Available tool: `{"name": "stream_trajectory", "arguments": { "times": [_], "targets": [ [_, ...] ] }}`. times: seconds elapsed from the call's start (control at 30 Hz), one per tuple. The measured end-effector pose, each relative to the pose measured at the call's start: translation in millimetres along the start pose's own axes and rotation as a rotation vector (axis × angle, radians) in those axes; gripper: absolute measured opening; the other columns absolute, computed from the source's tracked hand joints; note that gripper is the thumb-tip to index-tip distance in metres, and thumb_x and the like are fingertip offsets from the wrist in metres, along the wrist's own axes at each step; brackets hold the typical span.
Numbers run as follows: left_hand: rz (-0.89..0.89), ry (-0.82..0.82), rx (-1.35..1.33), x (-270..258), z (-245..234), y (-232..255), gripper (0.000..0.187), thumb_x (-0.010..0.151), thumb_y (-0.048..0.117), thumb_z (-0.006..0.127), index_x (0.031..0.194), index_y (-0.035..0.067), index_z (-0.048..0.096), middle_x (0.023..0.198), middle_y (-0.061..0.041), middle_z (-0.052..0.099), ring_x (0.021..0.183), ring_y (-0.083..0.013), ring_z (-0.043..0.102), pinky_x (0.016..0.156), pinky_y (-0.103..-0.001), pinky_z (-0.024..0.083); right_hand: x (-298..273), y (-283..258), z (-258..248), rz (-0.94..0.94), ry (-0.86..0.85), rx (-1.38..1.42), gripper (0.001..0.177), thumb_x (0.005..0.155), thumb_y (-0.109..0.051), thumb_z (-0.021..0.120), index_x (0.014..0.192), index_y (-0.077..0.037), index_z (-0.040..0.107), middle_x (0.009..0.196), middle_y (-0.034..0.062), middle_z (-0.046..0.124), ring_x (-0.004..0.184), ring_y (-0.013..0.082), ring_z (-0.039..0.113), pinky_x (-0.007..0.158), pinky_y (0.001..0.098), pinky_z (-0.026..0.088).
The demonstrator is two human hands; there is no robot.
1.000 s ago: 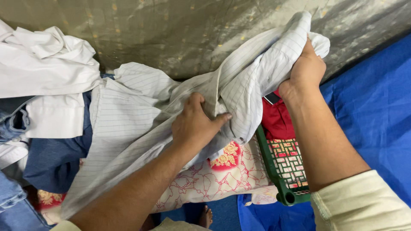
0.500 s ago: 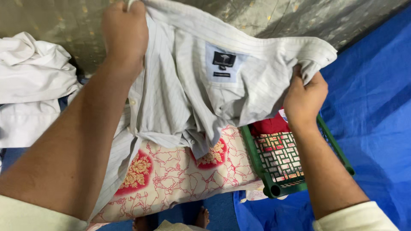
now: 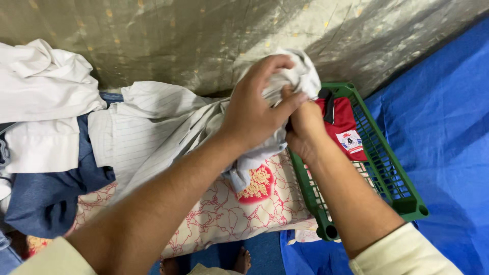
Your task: The person folds a red polo shirt on a patterned surface, then places it in a green plastic basket. They then pick up a white striped shirt, button it, and begin folding it.
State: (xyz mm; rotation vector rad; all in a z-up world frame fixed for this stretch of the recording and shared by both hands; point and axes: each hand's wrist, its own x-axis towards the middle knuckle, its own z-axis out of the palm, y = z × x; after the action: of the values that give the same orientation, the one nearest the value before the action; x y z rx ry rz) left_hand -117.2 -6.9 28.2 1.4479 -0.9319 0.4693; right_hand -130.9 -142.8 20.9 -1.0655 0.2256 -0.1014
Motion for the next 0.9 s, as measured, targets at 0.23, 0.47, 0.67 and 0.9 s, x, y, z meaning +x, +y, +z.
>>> {"name": "stream_trajectory", "arguments": {
  "times": [0.23,0.47,0.67,0.9],
  "targets": [
    [-0.205,-0.290,0.755,-115.4,-19.4,-2.5,0.049,0.078,0.022,0.079,0.122,0.012,0.060,0.121,-0.008,0.056,0.116,-0.0279,0.057,0.095,-0.044,0.047,28.4,-59.1,-8.9,-0.011,-0.012,0.275,0.045,0.102,-0.026,0.042,0.127,0.006,0.059,0.127,0.0214,0.071,0.112,0.0354,0.072,0.096,0.0502,0.060],
    [-0.638,0.103,0.619,-100.0,12.5,-28.7,0.144,0.047,0.051,0.102,0.153,-0.002,0.020,0.147,-0.036,0.027,0.136,-0.0580,0.025,0.110,-0.063,0.026,41.4,-79.5,16.5,-0.153,0.072,0.598,0.026,0.108,-0.015,0.049,0.112,0.007,0.061,0.108,0.0196,0.072,0.092,0.0283,0.073,0.084,0.0359,0.063],
    [-0.452,0.426,0.411,-51.1,2.1,-59.5,0.051,0.077,0.008,0.074,0.127,0.001,0.062,0.126,-0.024,0.065,0.122,-0.0416,0.060,0.107,-0.051,0.047,25.8,-109.6,36.1,-0.225,0.048,0.783,0.030,0.106,-0.013,0.042,0.111,0.013,0.057,0.107,0.0262,0.069,0.097,0.0390,0.071,0.095,0.0513,0.062],
    [-0.359,0.006,0.484,-20.2,-125.6,-51.8,0.017,0.081,0.004,0.072,0.098,0.004,0.075,0.089,-0.021,0.071,0.076,-0.0336,0.074,0.072,-0.041,0.054,7.5,-101.6,-34.3,-0.290,0.166,0.116,0.022,0.103,-0.016,0.053,0.112,0.001,0.065,0.105,0.0132,0.073,0.093,0.0268,0.072,0.084,0.0453,0.066]
  ]
}}
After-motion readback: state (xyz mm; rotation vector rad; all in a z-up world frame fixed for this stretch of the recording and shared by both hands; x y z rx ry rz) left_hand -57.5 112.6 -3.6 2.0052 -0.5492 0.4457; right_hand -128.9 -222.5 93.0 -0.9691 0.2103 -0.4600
